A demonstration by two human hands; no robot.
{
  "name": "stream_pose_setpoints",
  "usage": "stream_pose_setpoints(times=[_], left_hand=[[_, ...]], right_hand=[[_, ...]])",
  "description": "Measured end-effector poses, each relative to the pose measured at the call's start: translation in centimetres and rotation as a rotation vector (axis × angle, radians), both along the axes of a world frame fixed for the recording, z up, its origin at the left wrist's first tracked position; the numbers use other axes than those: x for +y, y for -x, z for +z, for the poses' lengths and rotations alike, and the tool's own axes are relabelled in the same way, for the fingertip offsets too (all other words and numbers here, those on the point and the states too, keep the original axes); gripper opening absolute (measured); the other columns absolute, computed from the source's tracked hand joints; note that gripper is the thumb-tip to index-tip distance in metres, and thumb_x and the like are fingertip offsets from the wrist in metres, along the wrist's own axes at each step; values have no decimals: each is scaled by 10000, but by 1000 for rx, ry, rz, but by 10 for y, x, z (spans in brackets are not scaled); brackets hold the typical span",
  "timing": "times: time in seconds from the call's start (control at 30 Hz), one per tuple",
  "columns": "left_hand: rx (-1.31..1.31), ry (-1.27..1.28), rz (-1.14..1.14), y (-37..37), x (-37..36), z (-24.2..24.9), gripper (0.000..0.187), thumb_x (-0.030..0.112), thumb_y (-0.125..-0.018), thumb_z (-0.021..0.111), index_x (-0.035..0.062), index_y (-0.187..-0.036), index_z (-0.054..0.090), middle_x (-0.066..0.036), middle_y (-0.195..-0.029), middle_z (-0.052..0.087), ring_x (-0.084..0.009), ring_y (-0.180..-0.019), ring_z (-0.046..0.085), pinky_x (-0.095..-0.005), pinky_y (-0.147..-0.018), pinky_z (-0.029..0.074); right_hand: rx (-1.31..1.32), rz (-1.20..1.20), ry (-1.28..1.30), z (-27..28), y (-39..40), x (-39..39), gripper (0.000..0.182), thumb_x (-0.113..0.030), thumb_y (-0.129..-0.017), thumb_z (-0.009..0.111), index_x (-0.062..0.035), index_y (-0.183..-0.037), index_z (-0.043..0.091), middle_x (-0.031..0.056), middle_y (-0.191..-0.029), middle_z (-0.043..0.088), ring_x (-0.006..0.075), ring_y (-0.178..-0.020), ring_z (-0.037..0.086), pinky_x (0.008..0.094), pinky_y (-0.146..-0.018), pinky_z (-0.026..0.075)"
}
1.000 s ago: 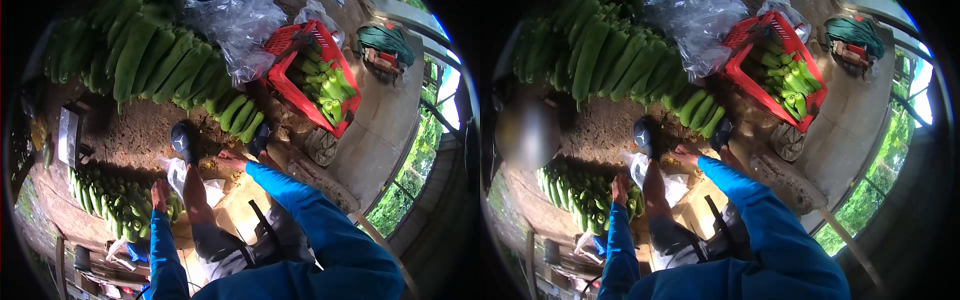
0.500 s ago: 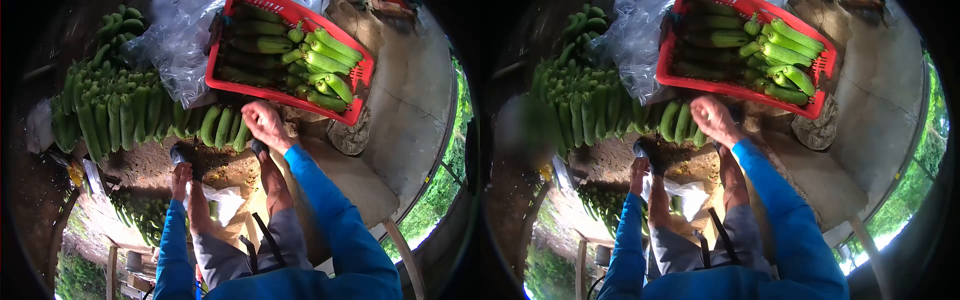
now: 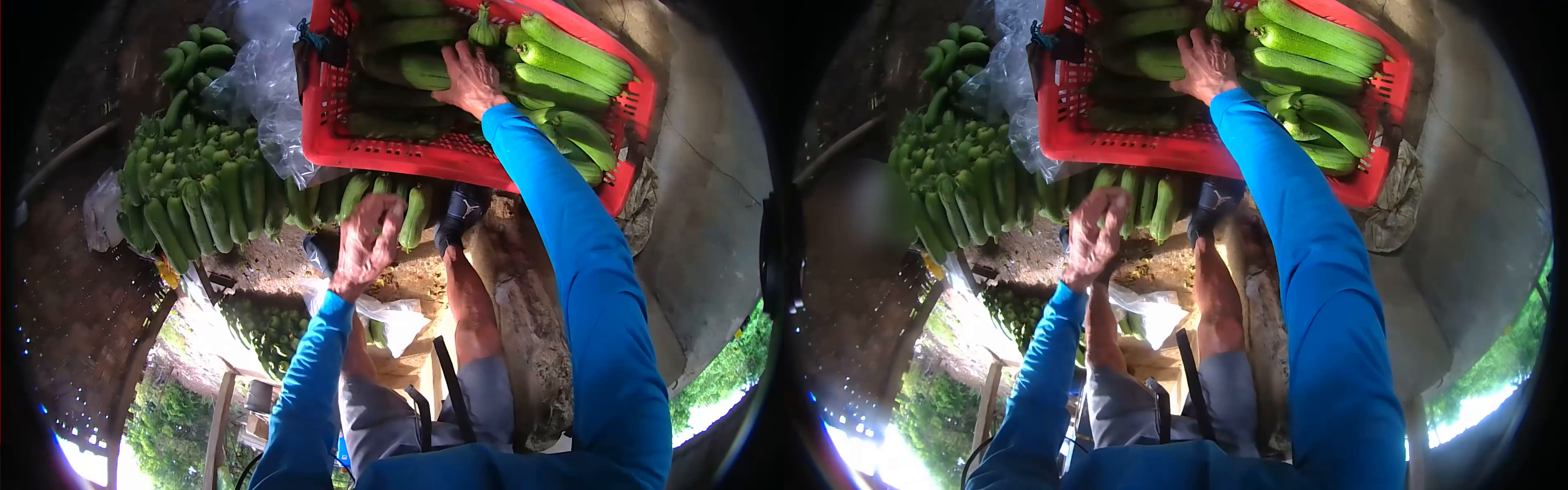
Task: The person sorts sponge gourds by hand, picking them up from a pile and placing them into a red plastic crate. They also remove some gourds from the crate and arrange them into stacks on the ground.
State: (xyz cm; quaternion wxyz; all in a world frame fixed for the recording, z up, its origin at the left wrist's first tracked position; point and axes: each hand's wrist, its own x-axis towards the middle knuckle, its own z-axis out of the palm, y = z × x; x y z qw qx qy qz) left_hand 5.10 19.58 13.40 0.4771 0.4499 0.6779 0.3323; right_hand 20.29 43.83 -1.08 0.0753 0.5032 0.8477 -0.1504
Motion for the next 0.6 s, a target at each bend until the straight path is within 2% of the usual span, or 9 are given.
stream_pose_setpoints(times=[0.13, 0.2, 0.23, 0.3, 0.4, 0.43, 0.47, 0.53, 0.6], left_hand=[[233, -157, -102, 24, 117, -16, 152, 156, -883, 596, 21, -952, 592, -143, -813, 599, -281, -741, 592, -382, -654, 481], [584, -271, -165, 33, 166, -51, 231, 210, -841, 621, 32, -986, 595, -190, -934, 611, -368, -879, 592, -467, -762, 484], [665, -276, -174, 35, 187, -60, 305, 284, -829, 618, 34, -999, 583, -218, -1008, 599, -398, -973, 569, -498, -822, 470], [1002, -298, -395, 45, 232, -96, 523, 448, -810, 597, 21, -1108, 550, -245, -1033, 618, -430, -968, 587, -512, -832, 483], [1141, 58, -501, 33, 240, -114, 674, 462, -843, 608, -24, -1292, 481, -120, -1125, 635, -292, -1017, 594, -405, -886, 479], [1034, 213, -506, 34, 245, -122, 841, 585, -815, 592, 11, -1394, 383, -142, -1227, 585, -345, -1113, 548, -439, -925, 450], [1027, 208, -508, 34, 249, -129, 841, 585, -815, 592, 11, -1394, 383, -142, -1227, 585, -345, -1113, 548, -439, -925, 450], [903, 90, -494, 34, 254, -127, 589, 487, -790, 621, 1, -1115, 547, -263, -996, 654, -434, -883, 639, -519, -801, 512], [834, 26, -634, 41, 246, -142, 664, 521, -768, 644, -16, -1148, 553, -277, -936, 670, -436, -815, 666, -508, -778, 535]], right_hand=[[110, 115, -73, -6, -20, 0, 782, -509, -633, 770, -80, -1246, 541, 160, -1299, 457, 367, -1195, 492, 506, -886, 498], [50, 103, 337, 35, -21, 10, 760, -600, -627, 724, -29, -1119, 631, 149, -1227, 581, 372, -1103, 585, 466, -868, 510], [137, 64, 501, 33, -28, 11, 788, -660, -614, 695, 12, -1025, 671, 186, -1018, 670, 354, -955, 653, 426, -821, 524], [331, -157, 864, 56, -61, -5, 772, -629, -636, 711, -6, -1090, 665, 157, -903, 687, 295, -815, 667, 386, -750, 525], [460, -215, 993, 72, -101, -22, 744, -594, -655, 729, -15, -1117, 662, 134, -916, 690, 234, -765, 650, 362, -718, 520], [394, -238, 1136, 80, -111, -21, 794, -551, -662, 740, 39, -1178, 616, 165, -1074, 665, 241, -973, 623, 332, -855, 476], [446, -266, 1174, 88, -121, -26, 793, -533, -673, 735, 50, -1195, 602, 169, -1092, 662, 240, -996, 614, 336, -881, 462], [401, -270, 1213, 109, -134, -25, 780, -512, -678, 741, 49, -1200, 597, 159, -1111, 650, 231, -1016, 603, 327, -885, 455], [335, -281, 1224, 125, -143, -23, 777, -507, -693, 740, 42, -1221, 586, 151, -1129, 643, 219, -1021, 600, 322, -888, 455]])
